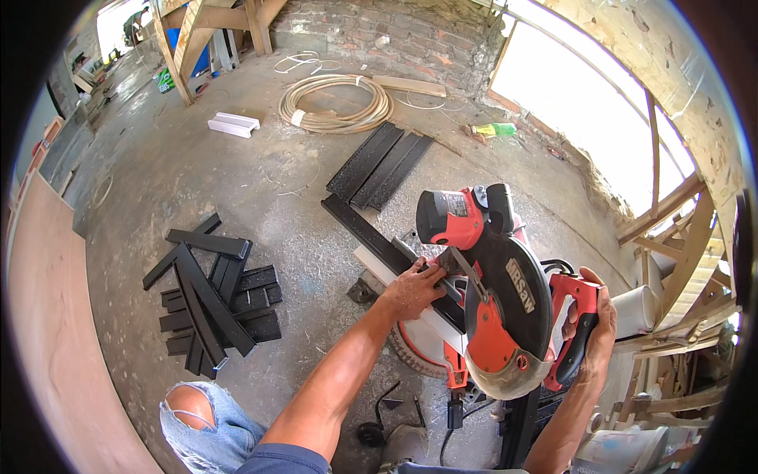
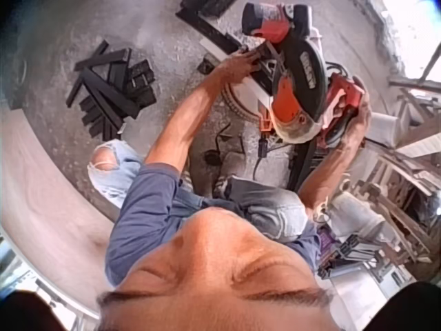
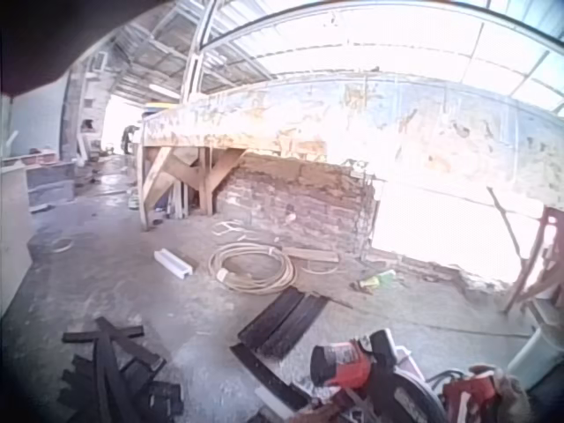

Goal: The person positions black plastic planks on a miter saw and makes multiple cuts. The person moves the cut pieces aside and aligns the remaining planks before cutting them one by one.

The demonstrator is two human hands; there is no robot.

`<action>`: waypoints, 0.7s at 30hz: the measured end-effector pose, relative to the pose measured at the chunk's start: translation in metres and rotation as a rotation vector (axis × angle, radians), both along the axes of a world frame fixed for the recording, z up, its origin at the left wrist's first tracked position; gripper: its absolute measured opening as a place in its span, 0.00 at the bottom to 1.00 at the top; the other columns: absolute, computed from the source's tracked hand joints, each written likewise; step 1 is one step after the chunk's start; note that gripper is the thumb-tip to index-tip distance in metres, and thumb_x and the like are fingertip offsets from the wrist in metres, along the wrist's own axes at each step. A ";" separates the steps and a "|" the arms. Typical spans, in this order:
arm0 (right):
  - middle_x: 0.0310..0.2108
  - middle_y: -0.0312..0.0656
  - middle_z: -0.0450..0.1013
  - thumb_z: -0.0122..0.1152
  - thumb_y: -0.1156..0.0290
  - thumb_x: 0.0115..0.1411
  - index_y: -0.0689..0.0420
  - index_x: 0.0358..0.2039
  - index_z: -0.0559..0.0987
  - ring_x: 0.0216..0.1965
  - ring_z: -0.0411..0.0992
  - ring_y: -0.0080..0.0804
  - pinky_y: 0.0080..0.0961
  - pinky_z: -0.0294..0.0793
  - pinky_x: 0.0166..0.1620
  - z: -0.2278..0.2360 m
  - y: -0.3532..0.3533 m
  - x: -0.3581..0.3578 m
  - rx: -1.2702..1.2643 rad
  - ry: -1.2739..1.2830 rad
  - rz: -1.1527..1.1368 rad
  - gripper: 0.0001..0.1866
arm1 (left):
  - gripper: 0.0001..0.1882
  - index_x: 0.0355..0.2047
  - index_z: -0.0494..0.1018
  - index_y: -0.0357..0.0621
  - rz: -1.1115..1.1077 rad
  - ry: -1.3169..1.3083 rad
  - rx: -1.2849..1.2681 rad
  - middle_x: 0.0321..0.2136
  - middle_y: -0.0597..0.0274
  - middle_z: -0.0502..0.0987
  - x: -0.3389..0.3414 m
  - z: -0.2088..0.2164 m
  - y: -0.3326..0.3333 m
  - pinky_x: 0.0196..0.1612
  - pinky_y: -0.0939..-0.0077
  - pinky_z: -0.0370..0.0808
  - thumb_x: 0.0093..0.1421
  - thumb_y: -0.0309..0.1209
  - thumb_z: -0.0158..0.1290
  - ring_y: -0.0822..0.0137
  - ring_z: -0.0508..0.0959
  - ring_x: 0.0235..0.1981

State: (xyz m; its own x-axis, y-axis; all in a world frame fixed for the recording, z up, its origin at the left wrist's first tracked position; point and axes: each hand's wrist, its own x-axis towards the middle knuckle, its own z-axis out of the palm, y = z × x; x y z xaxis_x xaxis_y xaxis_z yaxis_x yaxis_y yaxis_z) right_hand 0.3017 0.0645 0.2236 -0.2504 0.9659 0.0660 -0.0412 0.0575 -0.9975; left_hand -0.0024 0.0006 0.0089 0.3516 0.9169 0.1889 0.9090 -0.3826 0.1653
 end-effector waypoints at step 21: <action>0.18 0.34 0.70 0.49 0.47 0.75 0.63 0.64 0.71 0.13 0.65 0.19 0.18 0.66 0.17 0.001 -0.005 0.001 0.004 -0.004 -0.014 0.32 | 0.24 0.49 0.81 0.51 -0.002 0.004 -0.002 0.60 0.53 0.68 0.000 0.003 0.002 0.74 0.44 0.50 0.52 0.41 0.66 0.57 0.63 0.68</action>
